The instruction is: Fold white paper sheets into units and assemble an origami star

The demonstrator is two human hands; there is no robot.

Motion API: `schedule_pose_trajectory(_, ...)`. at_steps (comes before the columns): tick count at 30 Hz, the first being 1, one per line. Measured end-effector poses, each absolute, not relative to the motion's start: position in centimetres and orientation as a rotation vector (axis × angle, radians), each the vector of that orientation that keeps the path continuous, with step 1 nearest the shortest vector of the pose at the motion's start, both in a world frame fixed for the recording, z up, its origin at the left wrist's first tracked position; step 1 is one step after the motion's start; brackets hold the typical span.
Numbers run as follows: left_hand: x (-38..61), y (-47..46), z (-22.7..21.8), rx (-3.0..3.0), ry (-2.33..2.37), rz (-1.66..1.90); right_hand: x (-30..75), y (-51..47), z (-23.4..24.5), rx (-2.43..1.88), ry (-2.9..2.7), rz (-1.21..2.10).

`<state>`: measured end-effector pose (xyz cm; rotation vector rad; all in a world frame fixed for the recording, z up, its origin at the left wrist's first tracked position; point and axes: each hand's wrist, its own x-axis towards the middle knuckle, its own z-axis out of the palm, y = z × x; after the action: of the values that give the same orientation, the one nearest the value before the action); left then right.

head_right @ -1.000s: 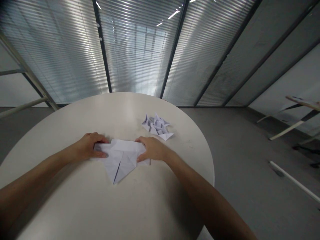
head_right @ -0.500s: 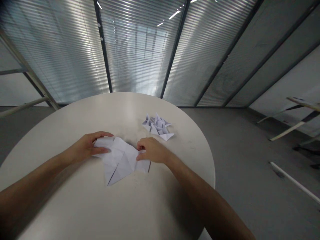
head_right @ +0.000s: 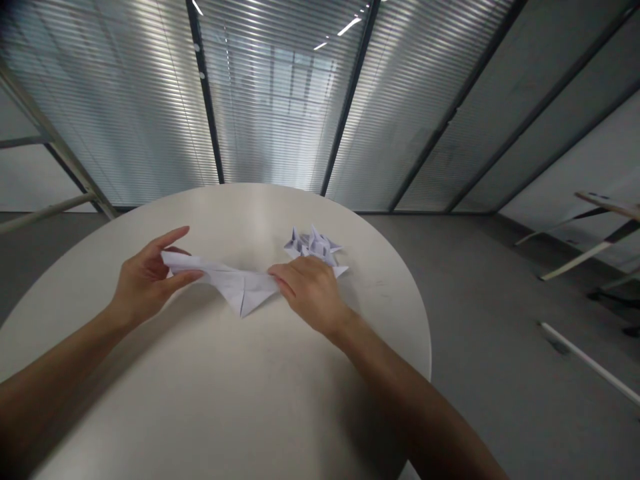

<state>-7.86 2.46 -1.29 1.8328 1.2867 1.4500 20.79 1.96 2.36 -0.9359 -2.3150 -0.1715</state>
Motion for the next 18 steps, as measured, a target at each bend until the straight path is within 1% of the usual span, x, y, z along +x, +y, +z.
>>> schedule_pose_trajectory(3, -8.1, 2.2, -1.0, 2.095, 1.36, 1.521, 21.2, 1.7, 2.6, -0.682, -2.25, -0.466)
schedule_pose_trajectory(7, -8.5, 2.3, -0.5, 2.537, 1.192, 1.482, 21.7, 1.8, 2.6, -0.561, -2.259, -0.63)
schedule_pose_trajectory(12, -9.3, 2.9, -0.5, 2.963, 1.002, 1.129, 21.7, 1.8, 1.4, -0.519, -2.492, -0.678)
schedule_pose_trajectory(16, -9.2, 2.7, -0.8, 3.087, 0.956, 0.81, 21.6, 1.8, 0.1, -0.561, -2.699, -0.657)
schedule_pose_trajectory(18, -8.8, 2.3, -0.8, 3.093, 0.982, 0.707, 21.6, 1.9, -0.4, -0.618, -2.802, -0.634)
